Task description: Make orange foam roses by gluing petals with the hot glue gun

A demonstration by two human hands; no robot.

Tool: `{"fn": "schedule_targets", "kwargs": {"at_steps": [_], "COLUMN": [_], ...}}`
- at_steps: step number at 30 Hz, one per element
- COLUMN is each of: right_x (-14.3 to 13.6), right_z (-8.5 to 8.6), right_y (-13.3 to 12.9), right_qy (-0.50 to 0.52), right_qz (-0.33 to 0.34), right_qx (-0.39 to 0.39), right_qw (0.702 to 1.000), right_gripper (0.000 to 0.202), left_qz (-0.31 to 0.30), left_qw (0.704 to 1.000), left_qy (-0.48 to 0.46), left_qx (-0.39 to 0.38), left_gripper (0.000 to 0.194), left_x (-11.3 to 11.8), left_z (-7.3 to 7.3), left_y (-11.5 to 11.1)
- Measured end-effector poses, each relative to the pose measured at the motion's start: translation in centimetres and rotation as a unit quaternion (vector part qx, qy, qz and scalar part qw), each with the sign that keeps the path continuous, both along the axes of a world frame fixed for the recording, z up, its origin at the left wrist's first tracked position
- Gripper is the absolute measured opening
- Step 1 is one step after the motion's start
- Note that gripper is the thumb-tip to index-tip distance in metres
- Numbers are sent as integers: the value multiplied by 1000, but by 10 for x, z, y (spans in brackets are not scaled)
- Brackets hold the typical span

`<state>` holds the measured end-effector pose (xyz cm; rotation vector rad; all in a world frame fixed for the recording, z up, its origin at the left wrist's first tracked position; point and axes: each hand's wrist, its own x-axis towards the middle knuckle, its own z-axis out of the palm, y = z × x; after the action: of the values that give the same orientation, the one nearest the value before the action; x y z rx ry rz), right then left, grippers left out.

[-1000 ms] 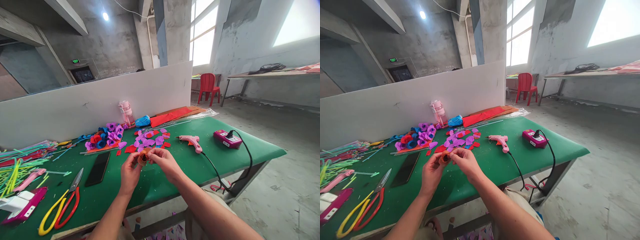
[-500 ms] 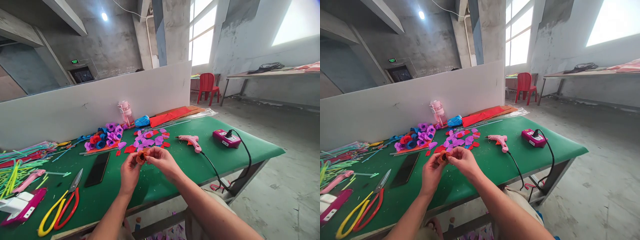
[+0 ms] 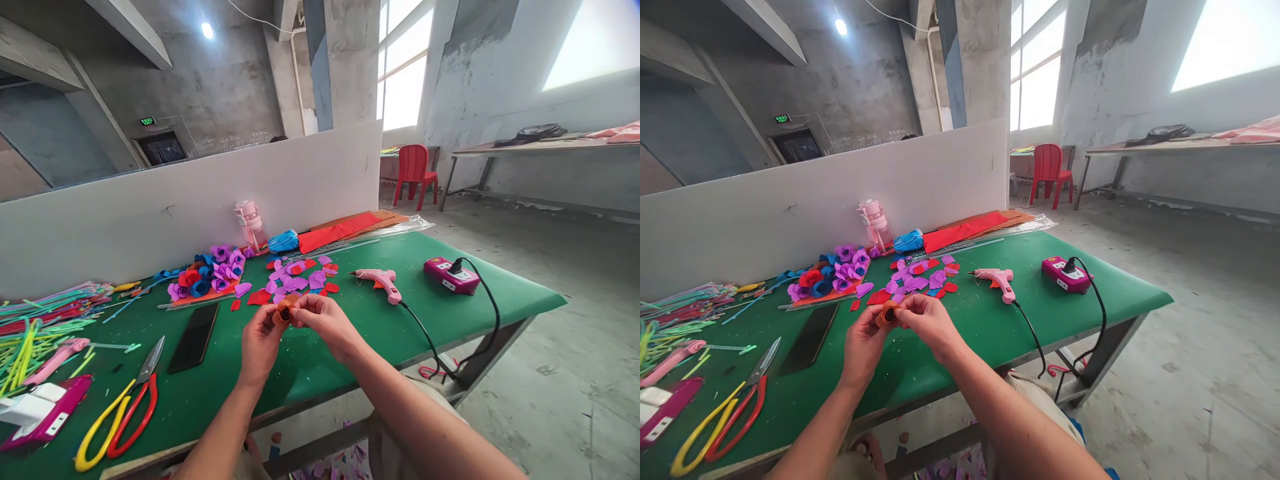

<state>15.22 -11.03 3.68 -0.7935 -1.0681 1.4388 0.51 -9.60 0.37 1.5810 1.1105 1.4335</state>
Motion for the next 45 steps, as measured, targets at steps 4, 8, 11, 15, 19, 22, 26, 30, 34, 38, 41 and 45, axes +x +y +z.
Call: {"fn": "schedule_targets", "kwargs": {"at_steps": [4,8,11,15,19,22,26,30,34,38,41,45], "right_x": [3,3,3,2,2,1,3,7,9,7,5,4], "right_z": [-2,-4,-3,0,1,0,2,5,6,4,0,-3], "right_y": [0,1,1,0,-1,-1,0,0,0,-1,-1,0], "right_qy": [-20,9,23,3,-15,-19,-16,-9,-34,-104,-160,-216], "right_qz": [14,37,45,40,33,26,20,20,-2,-34,-64,-106], "right_qx": [7,-6,-10,-16,-16,-18,-12,-8,11,64,110,150], "right_qw": [1000,999,999,999,999,999,1000,1000,999,992,979,959], "right_gripper": [28,34,35,29,20,15,12,12,13,10,7,7], "left_qz": [-2,3,-4,-3,-4,-8,-12,-19,-20,-19,-25,-36], "left_qw": [1000,1000,1000,1000,999,999,999,1000,1000,1000,999,999], "left_qy": [-5,-10,-22,-25,-32,-28,-9,10,11,10,7,4], "left_qx": [-3,-1,-4,-11,-19,-23,-29,-20,-19,-22,-18,-17], "left_gripper": [28,22,21,25,27,29,32,33,32,34,34,34], "left_x": [2,5,6,6,7,8,7,3,0,0,1,2], "left_z": [2,5,6,7,10,11,11,8,4,4,6,9], "left_y": [-2,-3,-4,-4,-6,-7,-7,-4,-3,-3,-3,-4]}}
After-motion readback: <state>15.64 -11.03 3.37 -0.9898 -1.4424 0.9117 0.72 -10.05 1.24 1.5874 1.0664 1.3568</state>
